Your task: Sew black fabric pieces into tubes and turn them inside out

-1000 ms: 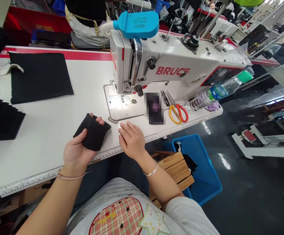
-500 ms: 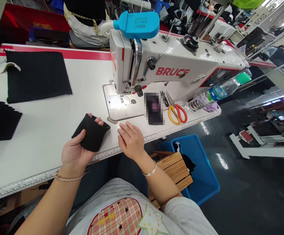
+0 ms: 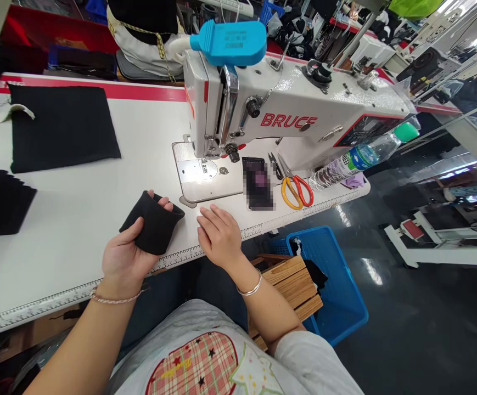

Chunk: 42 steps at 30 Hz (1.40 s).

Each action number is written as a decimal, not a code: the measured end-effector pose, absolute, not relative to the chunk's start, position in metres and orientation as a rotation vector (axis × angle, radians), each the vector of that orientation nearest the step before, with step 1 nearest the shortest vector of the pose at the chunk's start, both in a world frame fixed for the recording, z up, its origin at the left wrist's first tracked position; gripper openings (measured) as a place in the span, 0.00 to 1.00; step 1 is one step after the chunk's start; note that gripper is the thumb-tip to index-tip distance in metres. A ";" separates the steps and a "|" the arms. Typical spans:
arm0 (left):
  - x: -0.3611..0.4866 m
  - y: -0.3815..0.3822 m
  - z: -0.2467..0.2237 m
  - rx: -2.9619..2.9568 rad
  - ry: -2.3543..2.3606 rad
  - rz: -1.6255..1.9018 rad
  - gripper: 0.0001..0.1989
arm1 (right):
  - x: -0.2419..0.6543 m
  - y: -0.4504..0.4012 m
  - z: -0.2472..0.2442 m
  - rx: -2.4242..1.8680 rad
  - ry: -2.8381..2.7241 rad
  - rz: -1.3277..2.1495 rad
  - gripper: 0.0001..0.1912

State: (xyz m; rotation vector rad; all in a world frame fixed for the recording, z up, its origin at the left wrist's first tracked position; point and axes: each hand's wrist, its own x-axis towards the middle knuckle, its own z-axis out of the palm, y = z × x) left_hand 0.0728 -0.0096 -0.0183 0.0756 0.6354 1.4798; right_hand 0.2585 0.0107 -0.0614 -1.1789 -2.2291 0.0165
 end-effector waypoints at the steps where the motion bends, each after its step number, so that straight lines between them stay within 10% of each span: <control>1: 0.073 -0.010 -0.018 0.073 0.641 1.481 0.24 | 0.258 0.011 -0.061 -1.182 -2.231 0.019 0.14; 42: 0.073 -0.010 -0.020 0.064 0.668 1.482 0.24 | 0.259 0.011 -0.061 -1.186 -2.235 0.006 0.14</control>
